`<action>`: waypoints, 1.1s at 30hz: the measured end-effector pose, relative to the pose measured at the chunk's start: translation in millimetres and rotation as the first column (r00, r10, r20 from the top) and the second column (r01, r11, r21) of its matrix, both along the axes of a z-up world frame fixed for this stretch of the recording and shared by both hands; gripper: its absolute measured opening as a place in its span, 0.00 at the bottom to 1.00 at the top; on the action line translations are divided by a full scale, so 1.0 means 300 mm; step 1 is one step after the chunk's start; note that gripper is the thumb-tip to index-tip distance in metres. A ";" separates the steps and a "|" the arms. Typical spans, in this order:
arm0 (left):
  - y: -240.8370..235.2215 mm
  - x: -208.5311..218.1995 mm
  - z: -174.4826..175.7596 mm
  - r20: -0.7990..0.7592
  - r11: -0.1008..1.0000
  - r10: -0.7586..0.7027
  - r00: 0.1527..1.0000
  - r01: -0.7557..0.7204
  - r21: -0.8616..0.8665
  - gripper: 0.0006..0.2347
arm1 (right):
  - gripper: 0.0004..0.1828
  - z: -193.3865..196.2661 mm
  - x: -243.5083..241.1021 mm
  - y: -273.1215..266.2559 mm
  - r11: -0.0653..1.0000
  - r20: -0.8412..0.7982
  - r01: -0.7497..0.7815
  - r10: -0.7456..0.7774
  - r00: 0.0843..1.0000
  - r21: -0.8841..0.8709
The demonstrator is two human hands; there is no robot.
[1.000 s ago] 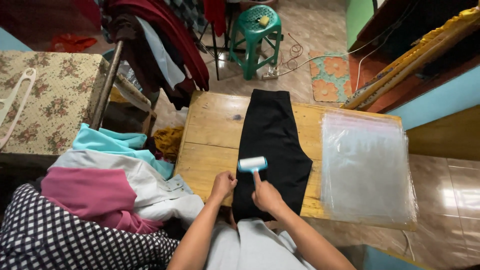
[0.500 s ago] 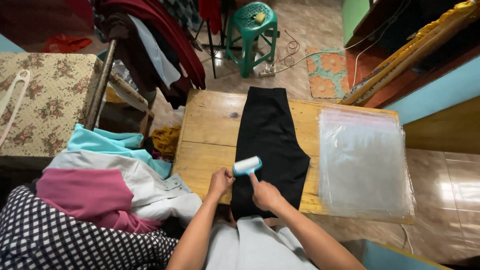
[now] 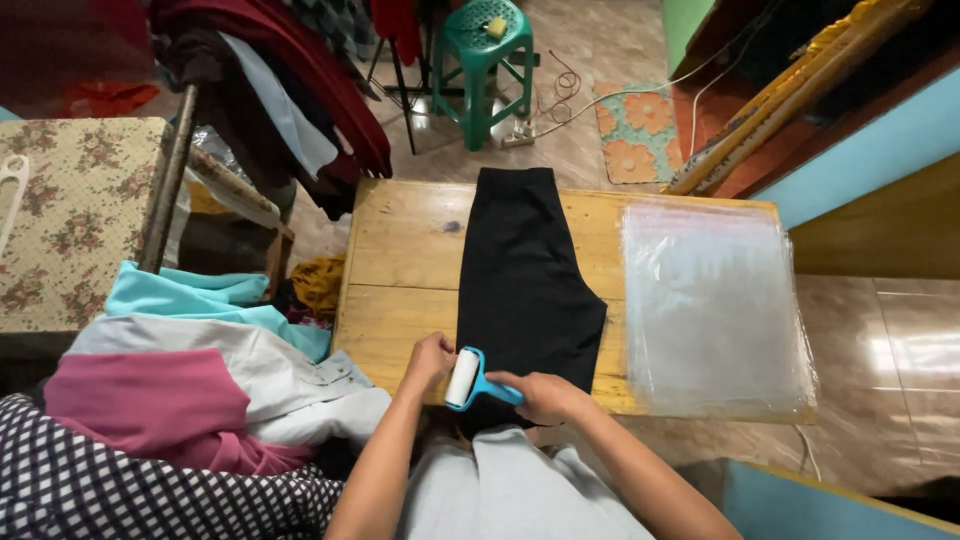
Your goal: The person lays a black pair of trousers on a wooden table, smooths them by hand, and uses a lint roller to remove lint from the fabric. The person then folds the trousers and continues rolling the lint roller over the folded garment.
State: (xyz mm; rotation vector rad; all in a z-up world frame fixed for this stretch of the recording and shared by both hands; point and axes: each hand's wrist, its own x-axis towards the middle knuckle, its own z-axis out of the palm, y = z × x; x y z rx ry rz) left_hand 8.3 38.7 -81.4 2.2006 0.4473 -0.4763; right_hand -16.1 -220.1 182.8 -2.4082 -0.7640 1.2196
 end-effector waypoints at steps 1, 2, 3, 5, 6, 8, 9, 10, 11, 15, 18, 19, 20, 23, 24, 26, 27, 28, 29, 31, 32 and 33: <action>-0.001 -0.005 0.029 -0.002 1.000 -0.004 1.000 0.004 -0.001 0.11 | 0.37 -0.020 -0.004 -0.003 1.000 -0.002 0.004 -0.004 1.000 -0.001; -0.004 -0.005 0.057 -0.005 1.000 -0.012 1.000 0.012 0.005 0.11 | 0.32 -0.039 -0.005 -0.007 0.997 0.014 0.053 -0.054 0.998 0.049; -0.008 -0.005 0.085 -0.009 1.000 -0.020 1.000 0.020 0.010 0.10 | 0.28 -0.058 -0.007 -0.012 0.990 0.028 0.102 -0.105 0.994 0.101; 0.001 0.007 0.074 -0.032 0.999 -0.048 0.998 0.048 0.014 0.10 | 0.24 -0.126 -0.015 -0.028 0.983 0.060 0.127 -0.136 0.989 0.136; 0.005 0.014 0.068 -0.055 0.997 -0.073 0.996 0.074 0.018 0.09 | 0.20 -0.160 -0.020 -0.036 0.974 0.091 0.148 -0.165 0.982 0.172; -0.006 0.004 0.095 -0.072 0.997 -0.080 0.994 0.081 0.003 0.12 | 0.20 -0.214 -0.009 -0.077 0.977 0.128 0.143 -0.164 0.978 0.157; -0.011 0.001 0.110 -0.087 0.997 -0.081 0.993 0.081 -0.011 0.14 | 0.20 -0.240 -0.003 -0.097 0.981 0.166 0.132 -0.155 0.974 0.142; -0.013 0.000 0.114 -0.090 0.996 -0.085 0.992 0.084 -0.011 0.14 | 0.20 -0.248 0.006 -0.138 0.981 0.163 0.136 -0.158 0.974 0.142; -0.014 -0.001 0.118 -0.089 0.994 -0.107 0.990 0.107 -0.003 0.14 | 0.21 -0.255 0.014 -0.179 0.976 0.123 0.169 -0.187 0.975 0.141; -0.016 -0.001 0.156 -0.095 0.990 -0.141 0.985 0.142 0.009 0.14 | 0.23 -0.205 0.057 -0.380 0.942 -0.020 0.309 -0.309 0.951 0.128; -0.005 0.007 0.078 -0.074 0.990 -0.139 0.987 0.141 0.012 0.15 | 0.24 -0.181 0.056 -0.553 0.931 -0.033 0.352 -0.351 0.936 0.095; -0.005 0.005 0.072 -0.075 0.990 -0.139 0.987 0.141 0.012 0.15 | 0.24 -0.241 0.051 -0.595 0.931 -0.034 0.352 -0.351 0.936 0.095; -0.004 0.005 0.066 -0.071 0.990 -0.137 0.988 0.138 0.012 0.15 | 0.24 -0.299 0.046 -0.638 0.918 -0.008 0.395 -0.395 0.919 0.036; -0.008 -0.005 0.096 -0.069 0.990 -0.139 0.988 0.141 0.012 0.14 | 0.25 -0.314 0.035 -0.621 0.908 0.028 0.418 -0.419 0.908 0.026; -0.011 -0.007 0.114 -0.071 0.989 -0.145 0.987 0.147 0.012 0.14 | 0.26 -0.292 0.029 -0.593 0.915 0.036 0.398 -0.401 0.915 0.072; -0.010 0.001 0.105 -0.076 0.986 -0.160 0.984 0.163 0.029 0.14 | 0.26 -0.342 0.013 -0.479 0.918 0.043 0.375 -0.383 0.923 0.128; -0.009 0.006 0.101 -0.082 0.984 -0.168 0.982 0.172 0.045 0.15 | 0.26 -0.366 0.006 -0.420 0.921 0.052 0.345 -0.359 0.932 0.184; -0.008 0.009 0.092 -0.078 0.983 -0.173 0.982 0.177 0.048 0.15 | 0.26 -0.371 -0.005 -0.385 0.918 0.055 0.349 -0.364 0.930 0.187; -0.007 0.011 0.083 -0.073 0.985 -0.165 0.984 0.168 0.031 0.15 | 0.26 -0.376 -0.016 -0.349 0.920 0.074 0.333 -0.354 0.932 0.206; 0.001 0.008 0.071 -0.069 0.987 -0.158 0.985 0.159 0.017 0.15 | 0.25 -0.374 -0.020 -0.324 0.921 0.092 0.316 -0.344 0.935 0.226; 0.002 0.008 0.068 -0.060 0.987 -0.161 0.985 0.161 0.011 0.15 | 0.25 -0.366 -0.014 -0.340 0.922 0.049 0.346 -0.359 0.932 0.175; 0.003 0.008 0.065 -0.050 0.987 -0.163 0.985 0.163 0.004 0.15 | 0.25 -0.359 -0.008 -0.357 0.920 0.007 0.373 -0.377 0.926 0.122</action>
